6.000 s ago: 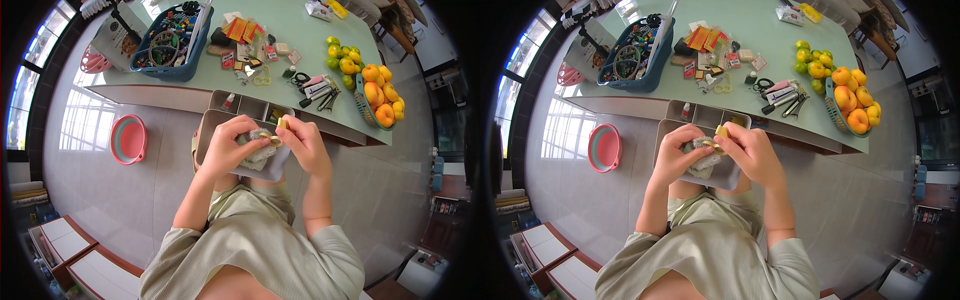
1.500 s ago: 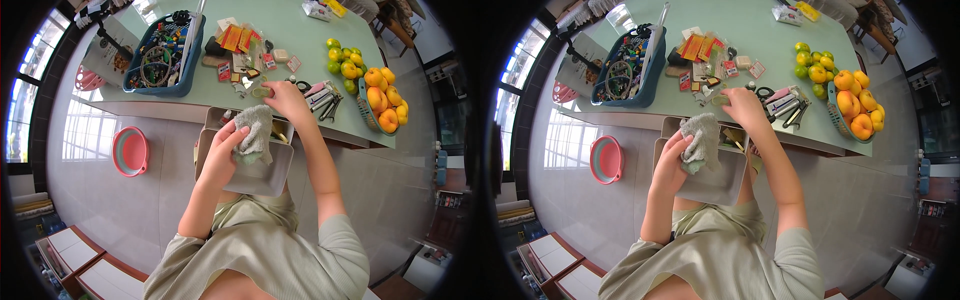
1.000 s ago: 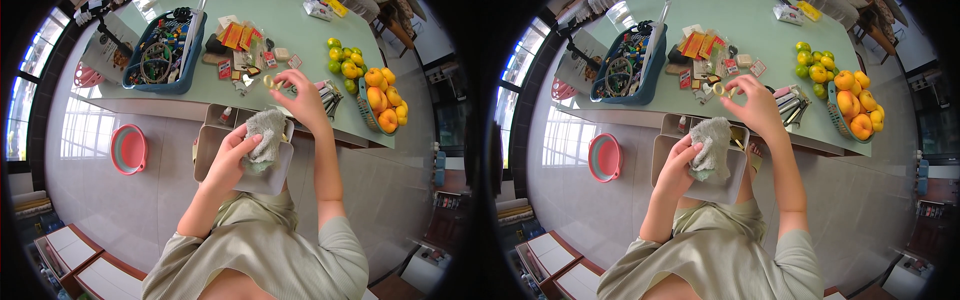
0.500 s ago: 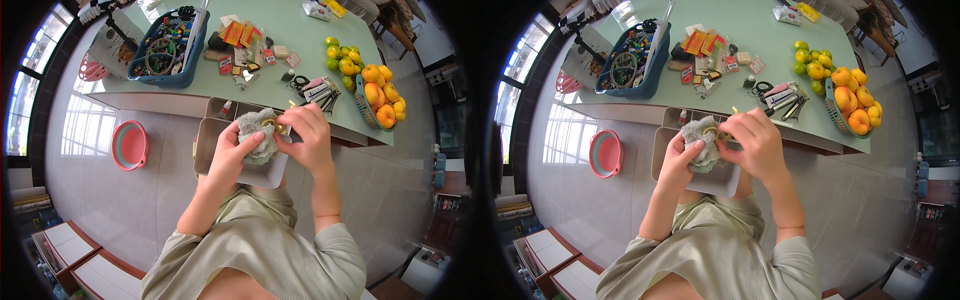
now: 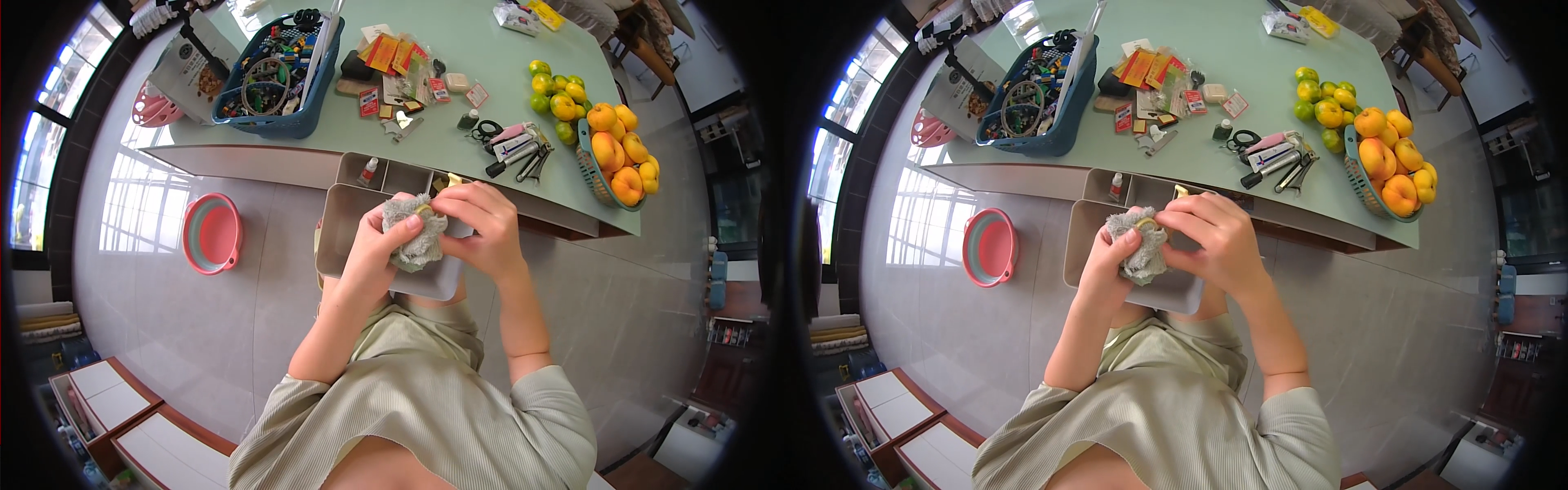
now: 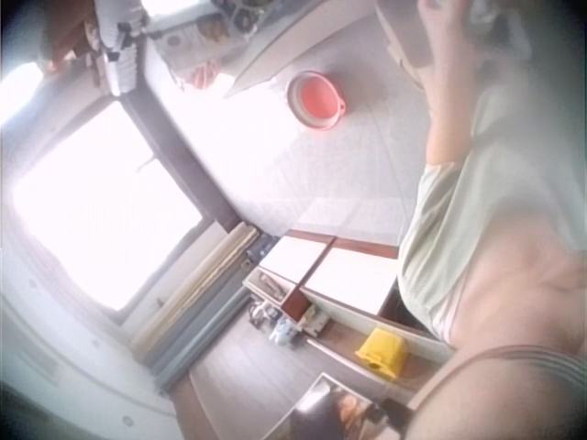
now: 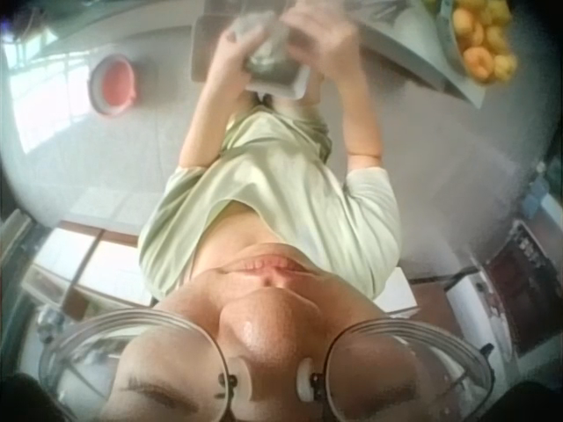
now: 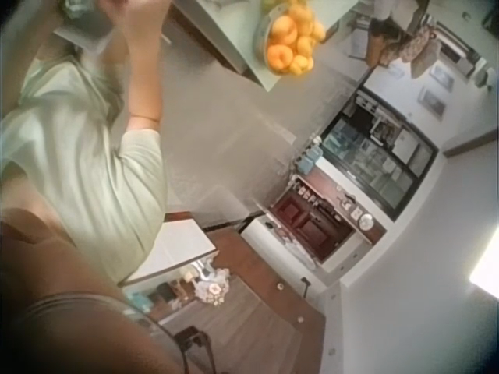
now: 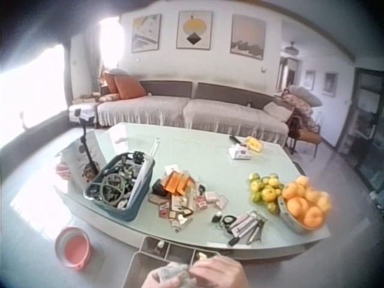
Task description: The person wets a cloth in a basin and then uses it to wipe the interior and exterior surfaces of a storage box. They also wipe several small items including a tube, a pair of scissors, and other small containers before placing them back into the box.
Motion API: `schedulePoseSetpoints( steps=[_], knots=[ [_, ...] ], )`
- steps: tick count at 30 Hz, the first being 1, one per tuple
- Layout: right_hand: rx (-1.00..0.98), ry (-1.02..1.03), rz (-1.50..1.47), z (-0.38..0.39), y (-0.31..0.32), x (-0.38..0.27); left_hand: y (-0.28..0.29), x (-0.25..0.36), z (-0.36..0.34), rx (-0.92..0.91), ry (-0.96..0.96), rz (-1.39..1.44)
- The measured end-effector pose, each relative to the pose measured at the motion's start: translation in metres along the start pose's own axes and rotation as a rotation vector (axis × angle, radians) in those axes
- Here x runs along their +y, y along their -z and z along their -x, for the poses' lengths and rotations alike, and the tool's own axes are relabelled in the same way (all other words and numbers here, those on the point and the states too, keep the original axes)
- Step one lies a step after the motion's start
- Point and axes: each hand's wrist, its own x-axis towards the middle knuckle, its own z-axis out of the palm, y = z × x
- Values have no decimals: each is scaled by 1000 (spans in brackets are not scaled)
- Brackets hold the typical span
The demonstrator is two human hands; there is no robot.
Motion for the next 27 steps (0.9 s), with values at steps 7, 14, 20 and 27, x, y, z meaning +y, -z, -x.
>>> schedulePoseSetpoints(
  steps=[7, 14, 20, 27],
  knots=[
    [148, -120, -213, 14, -12, -2, -7, 5, -2, -70, -325, -596],
    [-172, -476, -609, 14, 0, -4, -8, 10, 1, -23, -584, -1027],
    [-96, -155, -187, 4, 3, -7, 3, 6, 0, -76, -114, -410],
    [-122, 39, -7, -4, 9, -3, 1, 9, 8, 1, 124, -64]
  ],
)
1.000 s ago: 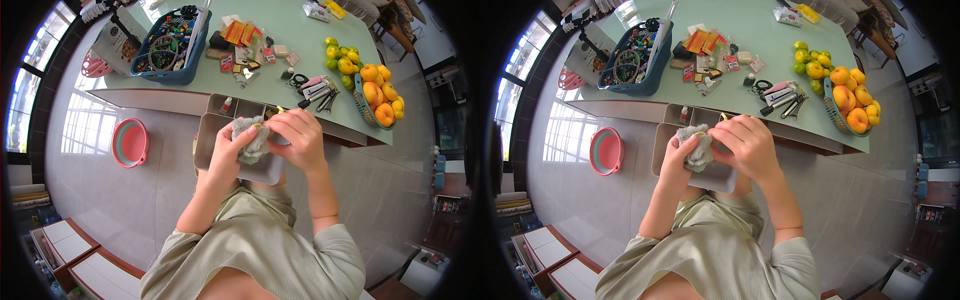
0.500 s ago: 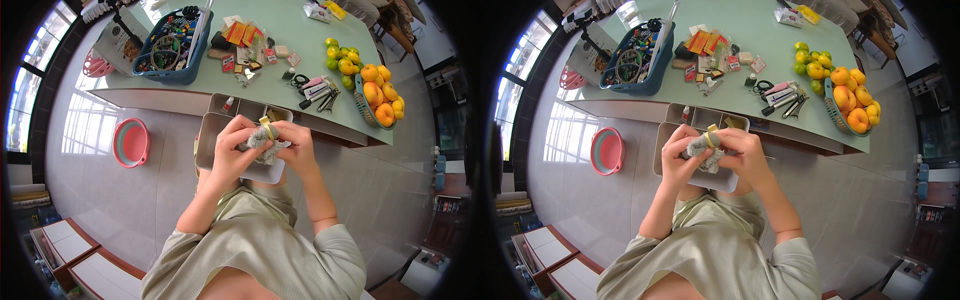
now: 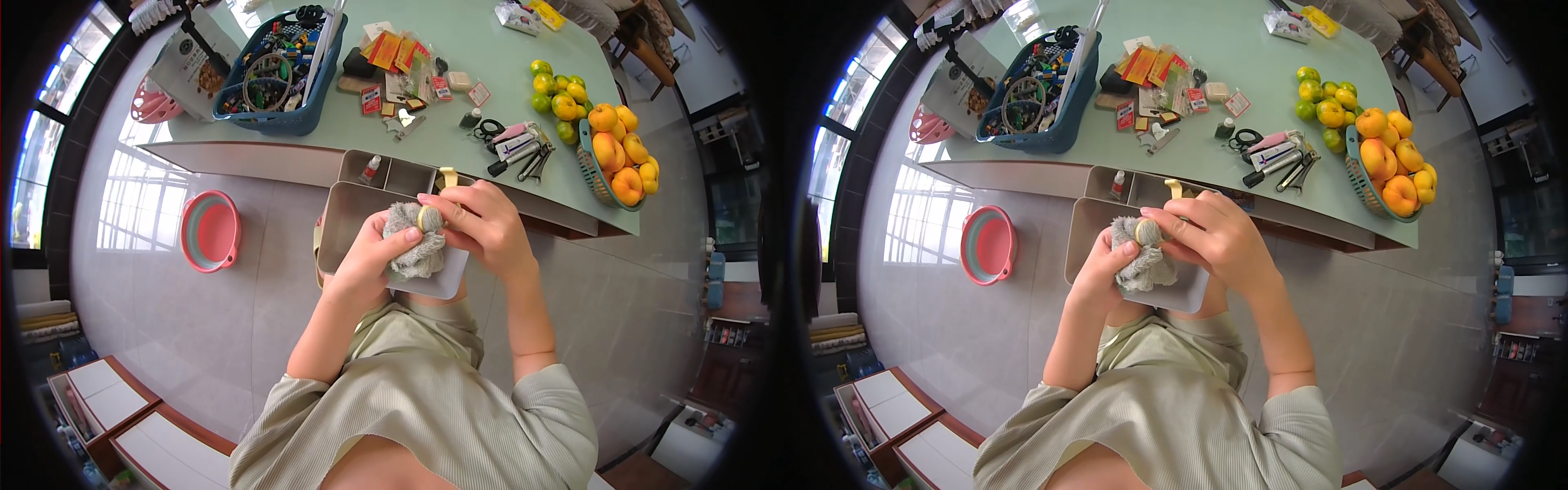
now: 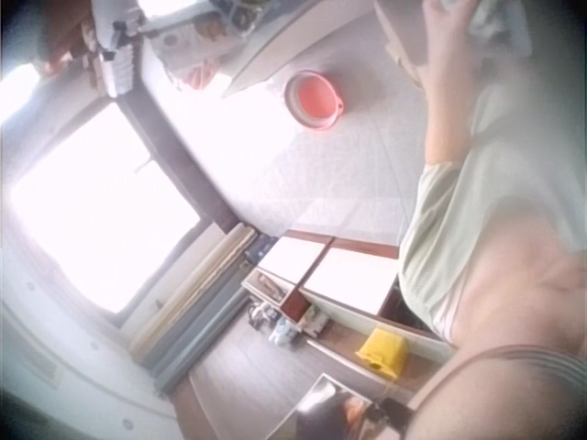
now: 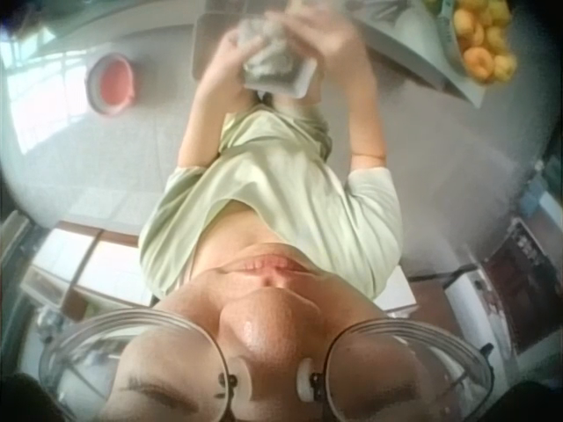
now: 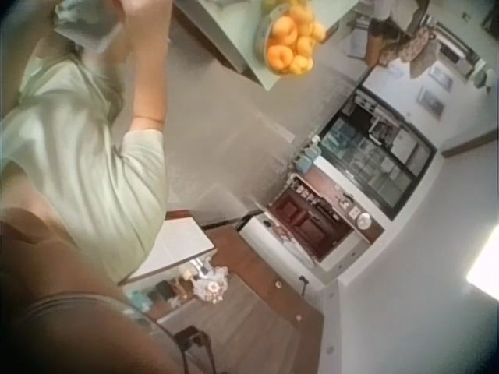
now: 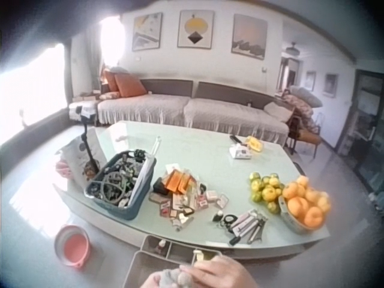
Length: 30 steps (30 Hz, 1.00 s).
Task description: The person wets a cloth in a basin and then uses it to wipe the interior and exterior surfaces of a storage box. They also wipe several small items including a tube, a pair of scissors, and other small containers before placing them back into the box.
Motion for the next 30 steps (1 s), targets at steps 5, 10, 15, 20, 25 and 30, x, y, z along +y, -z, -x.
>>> schedulePoseSetpoints(
  steps=[5, 10, 15, 20, 25, 30],
  knots=[
    [-40, -147, -304, 5, -9, 1, 5, 0, -4, -8, -504, -539],
    [-124, -359, -545, 8, -3, -4, 10, 6, -12, -5, -1026, -1243],
    [-117, -448, -567, 7, -3, -6, 9, 2, -15, -7, -906, -1120],
    [46, -348, -435, 3, -11, -9, 22, -8, -16, -136, -363, -341],
    [307, -403, -190, -2, -17, -11, 15, -10, -10, 6, -228, -54],
    [162, -235, 97, -7, -20, -11, 6, -11, -11, 25, -179, -114]
  ],
)
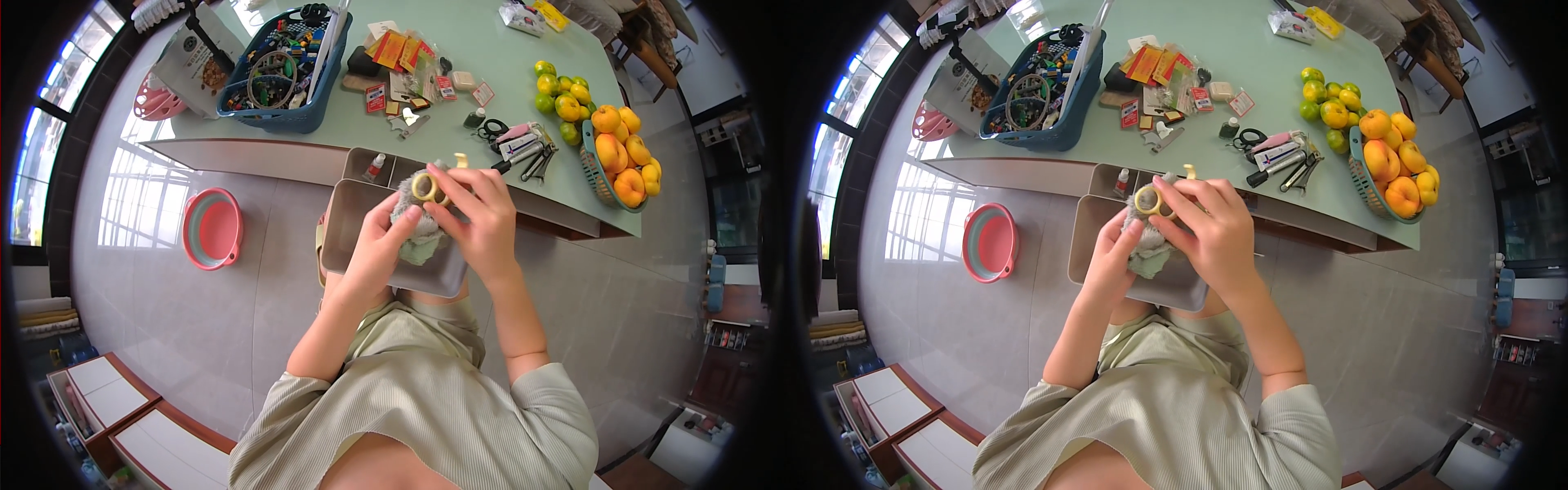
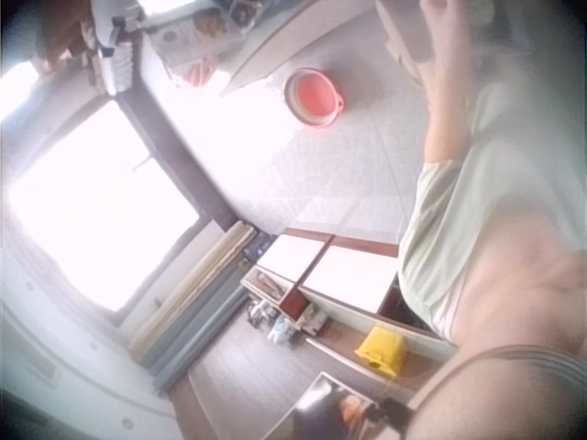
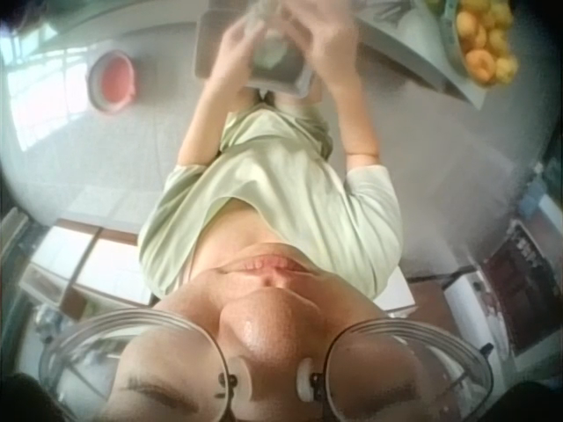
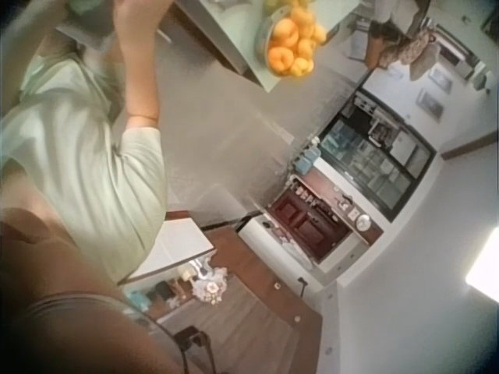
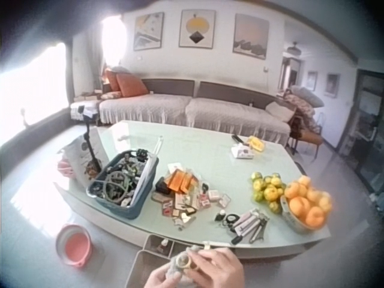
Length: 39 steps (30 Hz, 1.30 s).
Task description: The person wets a cloth in a basin and then uses it to wipe the interior and exterior surfaces of a storage box. They also wipe several small items including a tube, a pair of scissors, and other small containers before placing them back into the box.
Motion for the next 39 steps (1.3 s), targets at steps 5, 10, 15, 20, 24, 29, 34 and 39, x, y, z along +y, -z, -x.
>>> schedulePoseSetpoints(
  steps=[5, 10, 15, 20, 24, 29, 34, 39],
  knots=[
    [-173, 77, 115, 0, 3, -3, 6, 1, -2, -57, 26, -89],
    [-69, 100, -17, 4, 3, -2, 4, 2, -5, 13, 32, 68],
    [12, 127, 9, 6, 1, 4, 6, 0, -5, 64, -4, -69],
    [15, -116, -289, 4, 1, 1, 4, -4, 1, 13, -18, -102],
    [53, -253, -452, 7, 3, 9, 2, -2, 1, 9, 81, 75],
    [128, -298, -906, 16, 1, 23, -5, 8, -1, 61, 204, 215],
    [96, -248, -463, 17, -7, 10, 0, -3, -3, 105, 221, 363],
    [250, -175, -245, 18, -3, 15, -4, 12, -1, -162, 217, 342]
  ],
)
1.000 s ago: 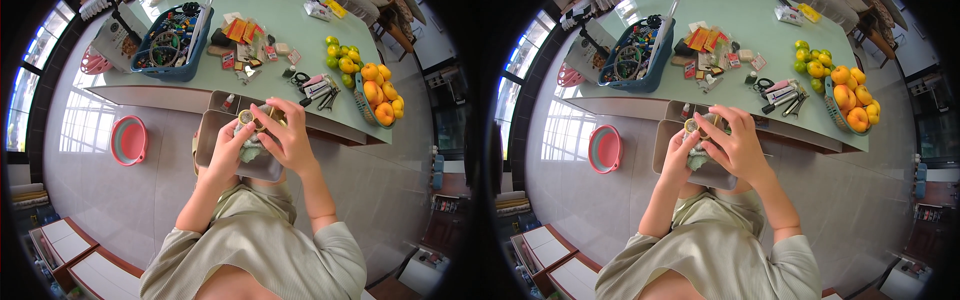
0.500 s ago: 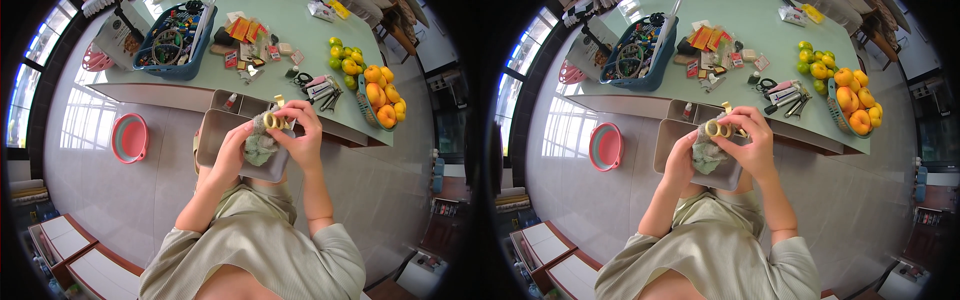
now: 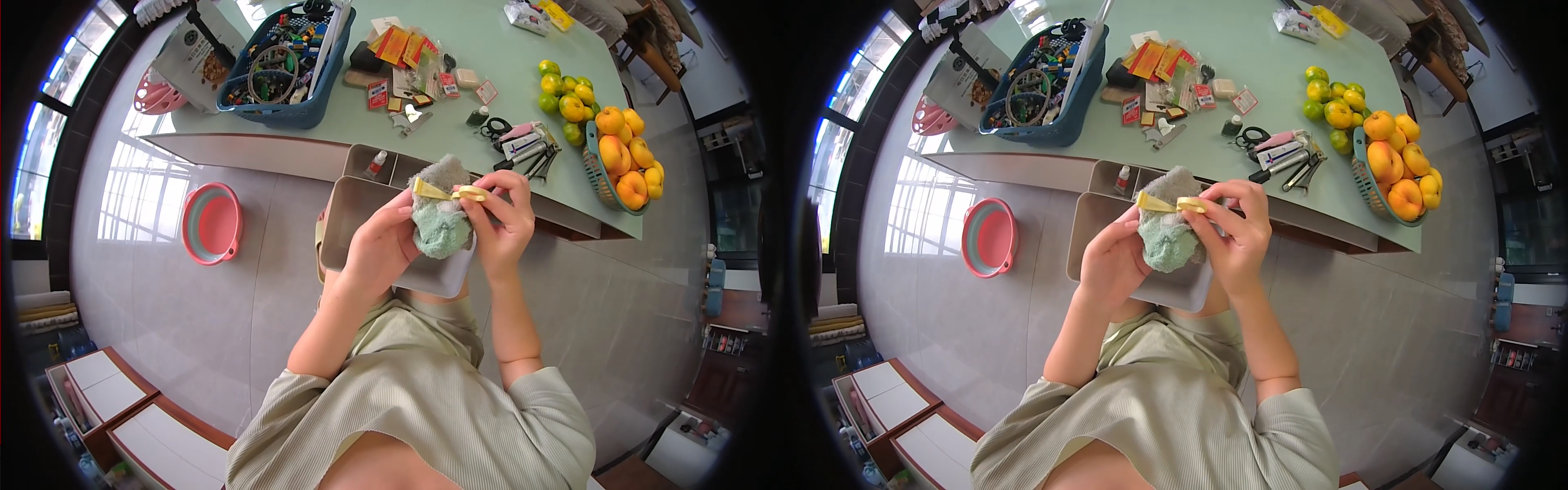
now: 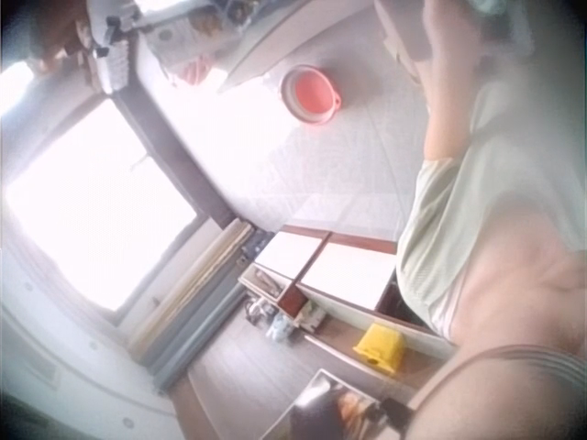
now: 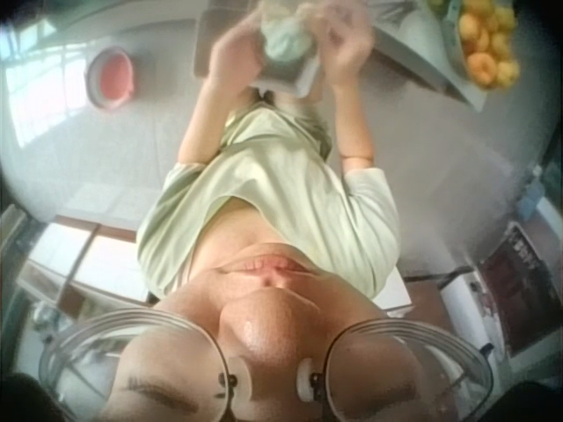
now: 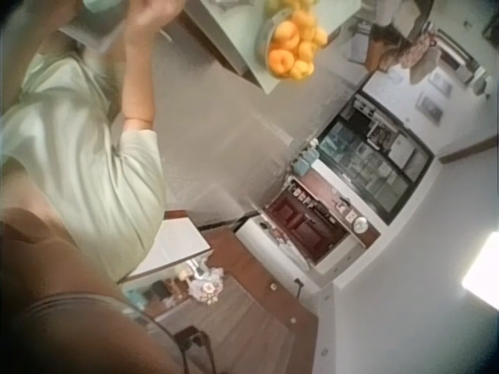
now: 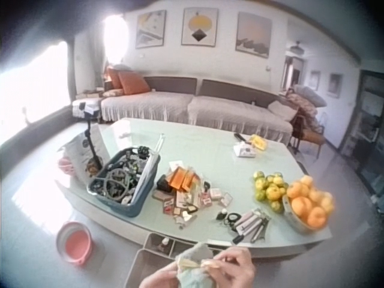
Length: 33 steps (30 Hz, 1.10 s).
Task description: The person wets a cloth in a basin and then uses it to wipe the interior and exterior surfaces of a storage box. They also wipe several small items including a tube, a pair of scissors, and other small containers before placing them back into the box.
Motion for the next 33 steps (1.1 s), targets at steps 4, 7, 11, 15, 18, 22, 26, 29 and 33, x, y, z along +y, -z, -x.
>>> schedulePoseSetpoints(
  steps=[4, 7, 11, 15, 18, 22, 26, 29, 33],
  knots=[
    [-58, 67, 52, -7, 8, 3, 9, -3, -3, -3, -27, 24],
    [-166, 147, 72, -15, 12, -2, 18, -13, -5, 93, -83, -123],
    [-256, 318, 158, -12, 13, -4, 24, -19, -8, 185, -148, -88],
    [-231, 477, 264, -8, 13, -12, 18, -19, -5, 245, -269, -323],
    [-146, 571, 327, -5, 12, -12, 12, -15, -3, 242, -335, -349],
    [-60, 634, 393, -4, 13, -9, 15, -14, -5, 233, -416, -410],
    [-43, 558, 401, -1, 15, -4, 10, -12, -7, 254, -464, -538],
    [-81, 447, 422, -5, 24, -3, 16, -9, -9, 283, -438, -441],
    [-83, 212, 316, -9, 38, 12, 30, 5, -3, 283, -359, -192]
  ],
)
